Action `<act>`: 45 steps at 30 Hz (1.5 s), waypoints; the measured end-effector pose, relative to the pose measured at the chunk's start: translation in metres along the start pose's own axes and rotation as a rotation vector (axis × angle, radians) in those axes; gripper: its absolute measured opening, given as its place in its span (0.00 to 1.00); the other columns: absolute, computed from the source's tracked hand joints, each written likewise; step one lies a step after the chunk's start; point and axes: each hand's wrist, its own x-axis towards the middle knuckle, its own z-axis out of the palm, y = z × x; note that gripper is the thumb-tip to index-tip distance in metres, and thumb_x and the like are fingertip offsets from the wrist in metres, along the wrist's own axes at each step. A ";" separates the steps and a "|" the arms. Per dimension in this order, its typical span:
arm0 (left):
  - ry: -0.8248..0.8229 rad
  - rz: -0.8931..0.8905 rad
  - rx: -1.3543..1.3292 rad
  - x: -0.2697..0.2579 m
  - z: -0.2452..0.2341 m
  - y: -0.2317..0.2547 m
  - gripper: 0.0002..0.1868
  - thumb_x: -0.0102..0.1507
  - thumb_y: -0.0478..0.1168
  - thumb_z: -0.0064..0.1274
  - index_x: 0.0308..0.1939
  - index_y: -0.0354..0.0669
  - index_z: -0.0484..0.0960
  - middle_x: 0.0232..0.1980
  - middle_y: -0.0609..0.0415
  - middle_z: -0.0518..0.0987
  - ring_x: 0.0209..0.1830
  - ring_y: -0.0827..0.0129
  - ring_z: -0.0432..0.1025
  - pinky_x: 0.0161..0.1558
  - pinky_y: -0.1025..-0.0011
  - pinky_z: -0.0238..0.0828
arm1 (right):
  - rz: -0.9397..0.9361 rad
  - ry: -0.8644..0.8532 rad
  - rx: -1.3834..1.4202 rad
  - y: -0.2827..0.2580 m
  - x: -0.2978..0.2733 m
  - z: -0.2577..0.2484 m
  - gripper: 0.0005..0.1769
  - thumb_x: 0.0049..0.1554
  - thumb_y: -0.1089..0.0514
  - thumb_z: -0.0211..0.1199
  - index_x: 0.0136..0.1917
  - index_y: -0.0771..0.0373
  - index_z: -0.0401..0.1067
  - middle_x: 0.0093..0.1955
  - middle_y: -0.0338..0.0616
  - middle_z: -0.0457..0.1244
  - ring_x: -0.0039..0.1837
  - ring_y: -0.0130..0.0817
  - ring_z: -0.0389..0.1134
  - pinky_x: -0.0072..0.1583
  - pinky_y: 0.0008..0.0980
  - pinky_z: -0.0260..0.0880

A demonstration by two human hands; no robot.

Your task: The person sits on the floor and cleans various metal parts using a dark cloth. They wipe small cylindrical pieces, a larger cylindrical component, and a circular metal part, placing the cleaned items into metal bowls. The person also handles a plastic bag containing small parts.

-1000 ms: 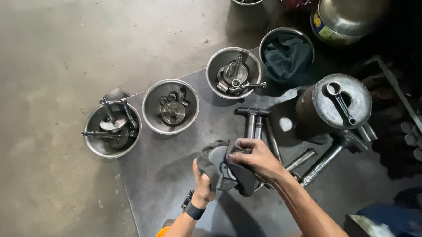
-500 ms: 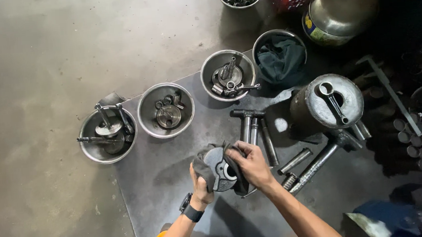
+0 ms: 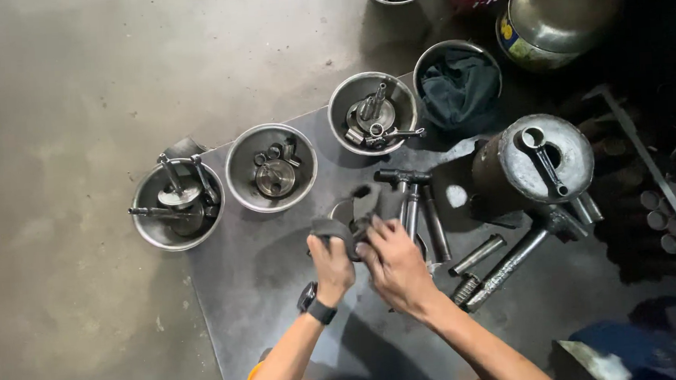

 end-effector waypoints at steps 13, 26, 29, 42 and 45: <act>0.067 -0.409 -0.183 0.001 -0.025 -0.046 0.19 0.72 0.46 0.33 0.52 0.34 0.73 0.54 0.45 0.72 0.55 0.59 0.66 0.60 0.63 0.60 | 0.611 -0.247 -0.337 0.037 -0.119 -0.003 0.22 0.51 0.66 0.65 0.60 0.67 0.74 0.60 0.54 0.70 0.55 0.48 0.74 0.55 0.38 0.73; -0.281 -0.573 -0.155 0.032 -0.030 0.000 0.16 0.66 0.44 0.45 0.36 0.32 0.73 0.38 0.44 0.74 0.41 0.58 0.69 0.47 0.64 0.66 | 0.491 -0.603 -0.317 -0.002 -0.049 -0.027 0.55 0.47 0.66 0.65 0.82 0.62 0.43 0.44 0.55 0.66 0.45 0.57 0.69 0.47 0.47 0.69; -0.370 -0.251 0.046 0.045 -0.030 0.079 0.13 0.57 0.44 0.53 0.33 0.34 0.76 0.34 0.41 0.77 0.37 0.48 0.72 0.41 0.58 0.69 | 0.777 -0.684 -0.251 -0.008 -0.038 -0.022 0.58 0.48 0.67 0.63 0.84 0.65 0.36 0.38 0.54 0.66 0.40 0.54 0.68 0.45 0.46 0.67; -0.576 -0.466 -0.048 0.035 -0.020 0.041 0.17 0.64 0.46 0.52 0.34 0.33 0.82 0.35 0.40 0.80 0.30 0.53 0.74 0.40 0.62 0.70 | 0.888 -0.330 0.015 -0.010 -0.066 -0.018 0.41 0.52 0.67 0.55 0.77 0.65 0.48 0.37 0.44 0.67 0.36 0.35 0.68 0.42 0.32 0.69; -0.657 -0.753 -0.533 0.044 -0.030 0.051 0.18 0.64 0.46 0.50 0.37 0.30 0.84 0.37 0.42 0.81 0.34 0.61 0.72 0.39 0.66 0.70 | 0.236 -0.621 -0.183 -0.004 -0.074 -0.022 0.48 0.50 0.62 0.66 0.80 0.63 0.50 0.39 0.48 0.65 0.41 0.48 0.67 0.45 0.40 0.66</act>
